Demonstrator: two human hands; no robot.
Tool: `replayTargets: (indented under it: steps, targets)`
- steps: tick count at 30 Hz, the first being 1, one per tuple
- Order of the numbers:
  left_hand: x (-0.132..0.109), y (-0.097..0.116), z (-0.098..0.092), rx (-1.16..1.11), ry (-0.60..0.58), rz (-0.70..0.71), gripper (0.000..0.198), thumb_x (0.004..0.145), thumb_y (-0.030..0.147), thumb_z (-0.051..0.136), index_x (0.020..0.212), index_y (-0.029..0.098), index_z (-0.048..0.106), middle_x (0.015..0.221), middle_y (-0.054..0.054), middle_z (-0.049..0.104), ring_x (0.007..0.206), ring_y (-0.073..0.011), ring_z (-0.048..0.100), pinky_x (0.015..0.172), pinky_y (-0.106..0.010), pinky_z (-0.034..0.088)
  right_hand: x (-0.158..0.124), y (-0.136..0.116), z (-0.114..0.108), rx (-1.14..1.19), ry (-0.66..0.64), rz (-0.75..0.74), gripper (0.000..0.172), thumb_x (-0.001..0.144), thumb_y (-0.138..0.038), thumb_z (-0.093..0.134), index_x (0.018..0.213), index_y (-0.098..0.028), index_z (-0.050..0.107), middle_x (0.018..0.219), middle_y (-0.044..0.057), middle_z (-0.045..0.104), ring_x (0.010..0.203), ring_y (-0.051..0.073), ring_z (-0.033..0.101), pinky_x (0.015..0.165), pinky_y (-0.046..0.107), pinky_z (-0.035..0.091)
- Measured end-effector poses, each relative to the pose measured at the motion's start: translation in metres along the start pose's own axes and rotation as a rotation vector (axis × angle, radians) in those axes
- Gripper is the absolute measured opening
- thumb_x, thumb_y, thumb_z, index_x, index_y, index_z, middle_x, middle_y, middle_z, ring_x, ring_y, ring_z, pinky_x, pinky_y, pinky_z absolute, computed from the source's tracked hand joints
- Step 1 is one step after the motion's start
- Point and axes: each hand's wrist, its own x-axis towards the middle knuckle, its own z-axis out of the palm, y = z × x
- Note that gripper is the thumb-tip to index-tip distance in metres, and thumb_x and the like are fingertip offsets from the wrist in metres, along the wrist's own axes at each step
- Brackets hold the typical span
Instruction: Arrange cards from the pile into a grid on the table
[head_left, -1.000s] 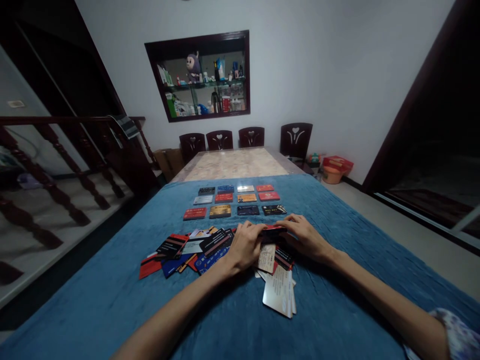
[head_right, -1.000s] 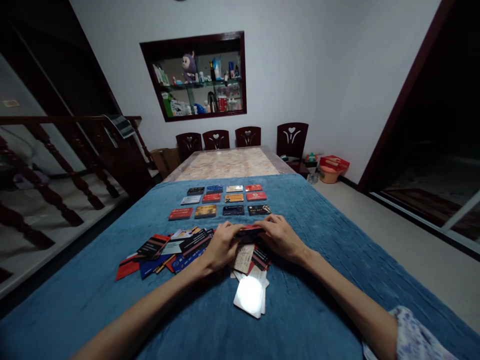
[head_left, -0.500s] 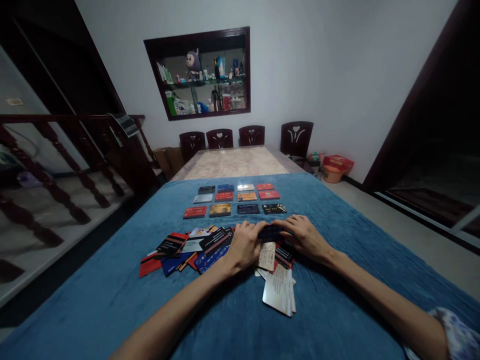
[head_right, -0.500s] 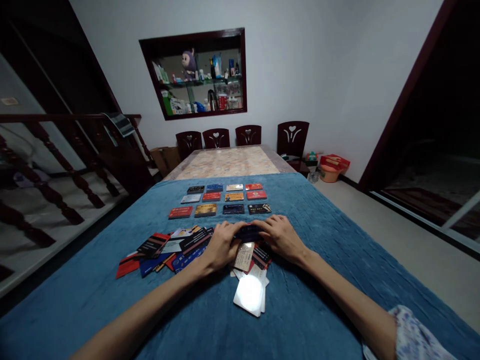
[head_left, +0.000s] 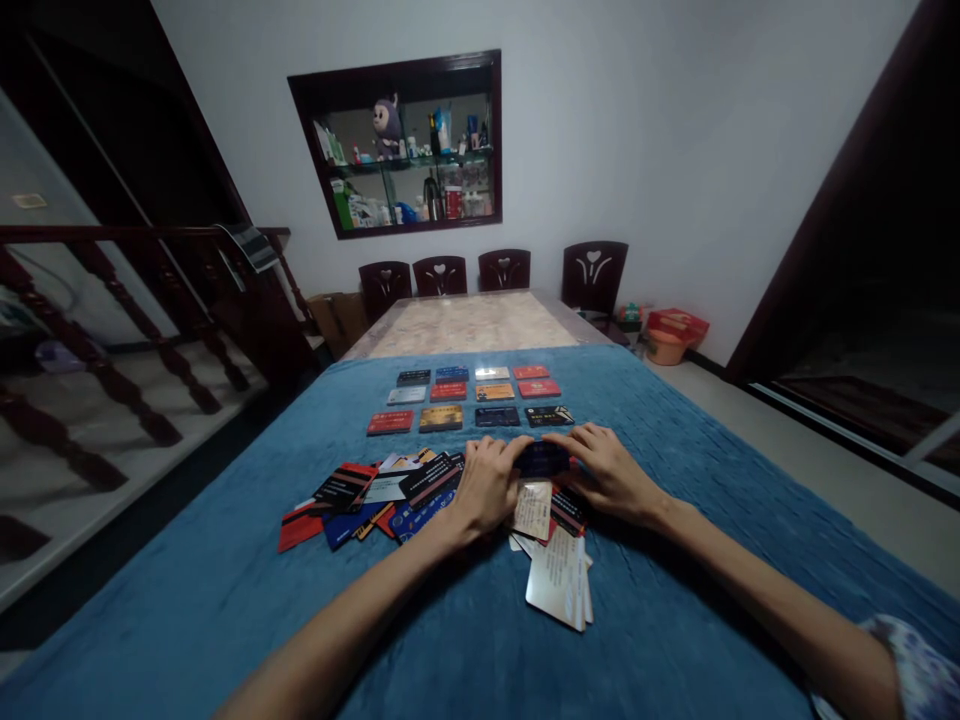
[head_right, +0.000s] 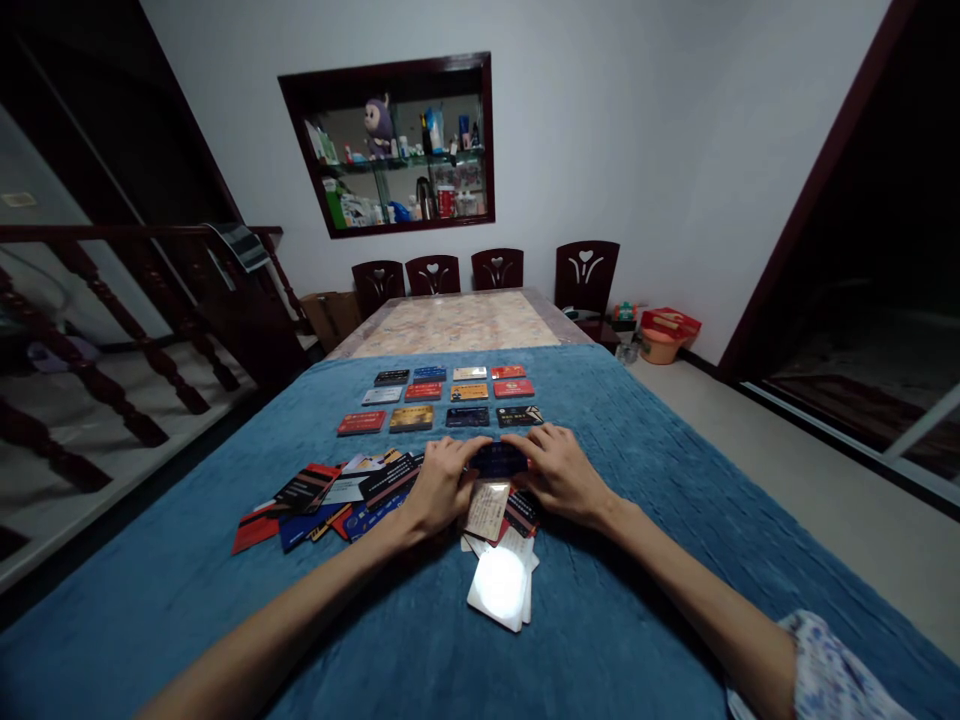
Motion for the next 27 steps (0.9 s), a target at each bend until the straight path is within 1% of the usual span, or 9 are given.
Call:
replayTargets:
  steps: [4, 12, 16, 24, 27]
  targets:
    - [0.0, -0.001, 0.001, -0.004, 0.002, -0.003, 0.054, 0.082, 0.009, 0.046, 0.135, 0.023, 0.051, 0.11, -0.009, 0.066, 0.101, -0.0247, 0.052, 0.088, -0.041, 0.038, 0.001, 0.0, 0.0, -0.009, -0.007, -0.009, 0.059, 0.088, -0.029, 0.057, 0.145, -0.025, 0.044, 0.103, 0.012, 0.061, 0.095, 0.027, 0.053, 0.082, 0.042, 0.045]
    - [0.0, -0.002, -0.002, -0.024, -0.009, 0.001, 0.053, 0.082, 0.016, 0.051, 0.135, 0.02, 0.048, 0.118, -0.01, 0.063, 0.108, -0.0265, 0.051, 0.094, -0.044, 0.037, 0.002, 0.002, 0.0, -0.027, -0.012, -0.019, 0.057, 0.088, -0.029, 0.057, 0.143, -0.022, 0.045, 0.103, 0.013, 0.06, 0.095, 0.027, 0.052, 0.08, 0.042, 0.045]
    - [0.001, -0.003, -0.005, -0.026, -0.013, 0.003, 0.056, 0.081, 0.018, 0.055, 0.136, 0.018, 0.046, 0.122, -0.012, 0.061, 0.112, -0.0283, 0.05, 0.097, -0.047, 0.036, 0.002, 0.002, -0.001, -0.033, -0.021, -0.018, 0.056, 0.088, -0.031, 0.057, 0.141, -0.02, 0.047, 0.106, 0.014, 0.061, 0.096, 0.027, 0.052, 0.081, 0.043, 0.045]
    - [0.002, -0.005, -0.011, 0.03, -0.037, 0.034, 0.054, 0.081, 0.02, 0.058, 0.134, 0.02, 0.046, 0.121, -0.013, 0.06, 0.112, -0.0296, 0.048, 0.095, -0.048, 0.036, 0.002, 0.003, -0.001, -0.052, -0.007, -0.033, 0.056, 0.088, -0.032, 0.057, 0.141, -0.02, 0.047, 0.111, 0.014, 0.061, 0.102, 0.028, 0.052, 0.084, 0.044, 0.046]
    - [0.002, -0.005, -0.013, 0.063, -0.041, 0.05, 0.053, 0.082, 0.02, 0.058, 0.134, 0.019, 0.045, 0.122, -0.013, 0.058, 0.113, -0.0295, 0.047, 0.096, -0.049, 0.036, 0.002, 0.003, -0.002, -0.073, 0.001, -0.026, 0.055, 0.088, -0.034, 0.058, 0.14, -0.023, 0.048, 0.114, 0.014, 0.058, 0.105, 0.029, 0.05, 0.085, 0.045, 0.046]
